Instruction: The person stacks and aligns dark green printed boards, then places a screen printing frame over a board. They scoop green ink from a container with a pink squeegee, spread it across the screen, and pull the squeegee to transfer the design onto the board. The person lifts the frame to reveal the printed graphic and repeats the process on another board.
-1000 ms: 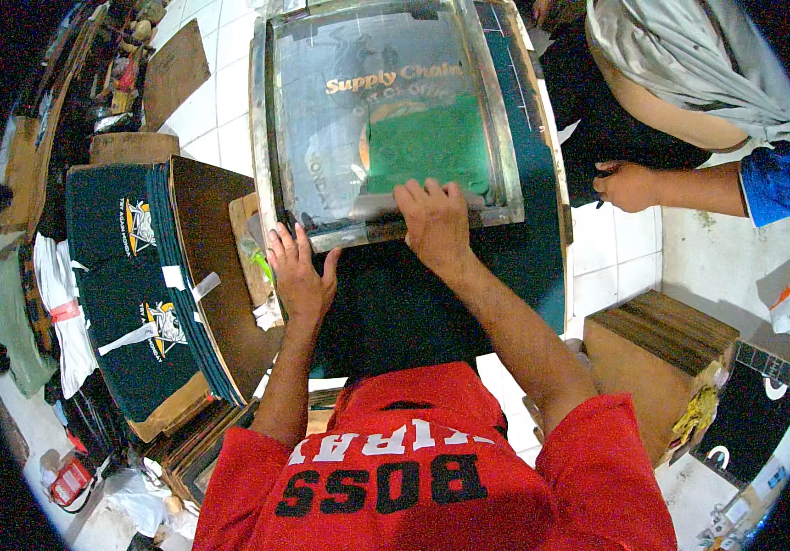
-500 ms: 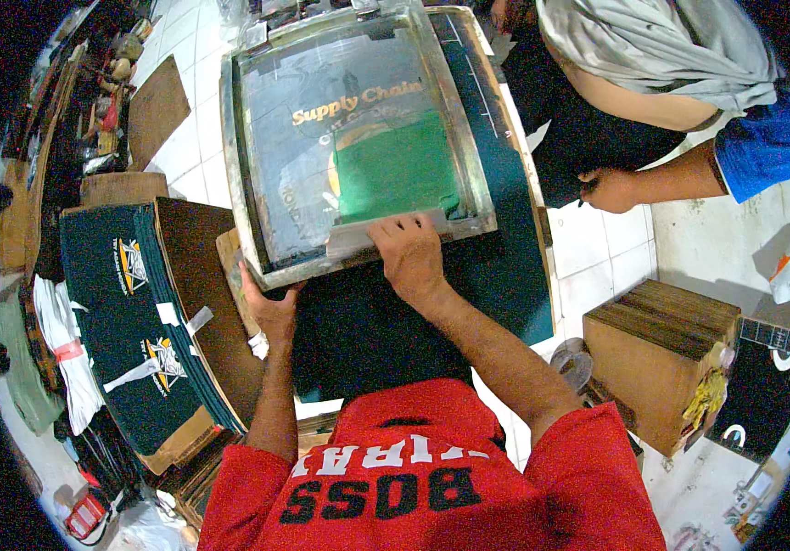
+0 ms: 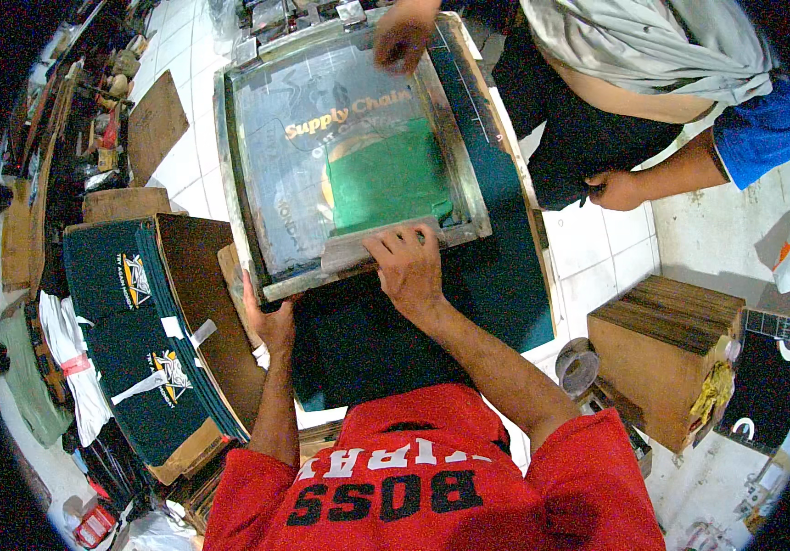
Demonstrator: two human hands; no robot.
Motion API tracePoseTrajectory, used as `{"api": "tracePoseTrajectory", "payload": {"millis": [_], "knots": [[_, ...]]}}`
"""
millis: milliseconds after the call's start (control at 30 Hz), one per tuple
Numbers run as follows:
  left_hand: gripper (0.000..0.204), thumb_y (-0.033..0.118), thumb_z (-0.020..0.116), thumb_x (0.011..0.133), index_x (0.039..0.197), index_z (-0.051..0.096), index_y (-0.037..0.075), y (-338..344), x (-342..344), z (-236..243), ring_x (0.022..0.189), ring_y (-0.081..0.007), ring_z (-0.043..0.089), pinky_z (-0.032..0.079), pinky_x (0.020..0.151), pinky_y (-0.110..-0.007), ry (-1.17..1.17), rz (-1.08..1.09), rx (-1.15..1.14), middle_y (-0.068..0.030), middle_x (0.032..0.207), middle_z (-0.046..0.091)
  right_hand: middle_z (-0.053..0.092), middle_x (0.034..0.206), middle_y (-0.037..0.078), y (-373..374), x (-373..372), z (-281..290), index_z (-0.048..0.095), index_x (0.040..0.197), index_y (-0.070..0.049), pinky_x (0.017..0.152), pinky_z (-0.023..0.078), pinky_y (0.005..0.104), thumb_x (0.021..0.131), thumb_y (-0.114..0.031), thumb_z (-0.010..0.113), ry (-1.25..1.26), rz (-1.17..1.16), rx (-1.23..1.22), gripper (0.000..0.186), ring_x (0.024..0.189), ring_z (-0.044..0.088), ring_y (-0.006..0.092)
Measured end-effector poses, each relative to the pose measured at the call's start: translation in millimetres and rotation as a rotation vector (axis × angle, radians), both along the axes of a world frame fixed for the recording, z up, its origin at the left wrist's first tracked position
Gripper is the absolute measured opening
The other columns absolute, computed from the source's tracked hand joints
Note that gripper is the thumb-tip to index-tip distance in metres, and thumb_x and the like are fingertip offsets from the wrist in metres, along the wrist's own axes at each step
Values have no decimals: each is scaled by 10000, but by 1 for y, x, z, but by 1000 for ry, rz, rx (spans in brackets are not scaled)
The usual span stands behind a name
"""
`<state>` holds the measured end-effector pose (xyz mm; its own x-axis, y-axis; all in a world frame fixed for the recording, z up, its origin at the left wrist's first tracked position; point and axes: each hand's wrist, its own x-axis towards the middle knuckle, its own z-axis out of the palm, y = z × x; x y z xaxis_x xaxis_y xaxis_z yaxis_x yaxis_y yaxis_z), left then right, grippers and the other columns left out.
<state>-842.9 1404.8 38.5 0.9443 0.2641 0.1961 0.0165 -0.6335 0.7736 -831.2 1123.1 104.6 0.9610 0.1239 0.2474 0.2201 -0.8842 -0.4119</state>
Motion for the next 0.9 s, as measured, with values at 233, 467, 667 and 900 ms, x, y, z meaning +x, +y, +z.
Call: {"api": "tracePoseTrajectory", "payload": {"millis": [233,467,667,900], "knots": [[1041,48,951,625,1538,449,23,1,-1,3,1322,-351,550,424,1120,-420,-84,-24,63,-189,1449,565,682,1106,-7,1,-3,1,705,1142,-178,1025,396,489,753,-102,777,-26,-28,-2,403,1100,596,237],[1022,30,936,621,1526,463,14,2,0,6,1319,-351,556,422,1122,-420,-84,-33,75,-195,1444,573,680,1104,-12,0,-3,4,699,1157,-184,1037,382,495,720,-120,830,15,-26,-14,460,1095,601,229],[1001,5,915,628,1522,463,6,0,0,8,1332,-356,546,416,1130,-425,-47,-23,30,-202,1454,565,677,1093,-5,0,0,2,697,1173,-180,1040,379,493,723,-123,840,33,-14,-12,476,1095,601,232],[962,9,904,651,1511,473,-7,1,-1,14,1365,-364,522,395,1155,-429,-43,-31,13,-207,1476,553,662,1109,2,1,-2,9,697,1170,-183,1053,367,511,742,-92,820,17,-23,9,454,1105,593,235]]}}
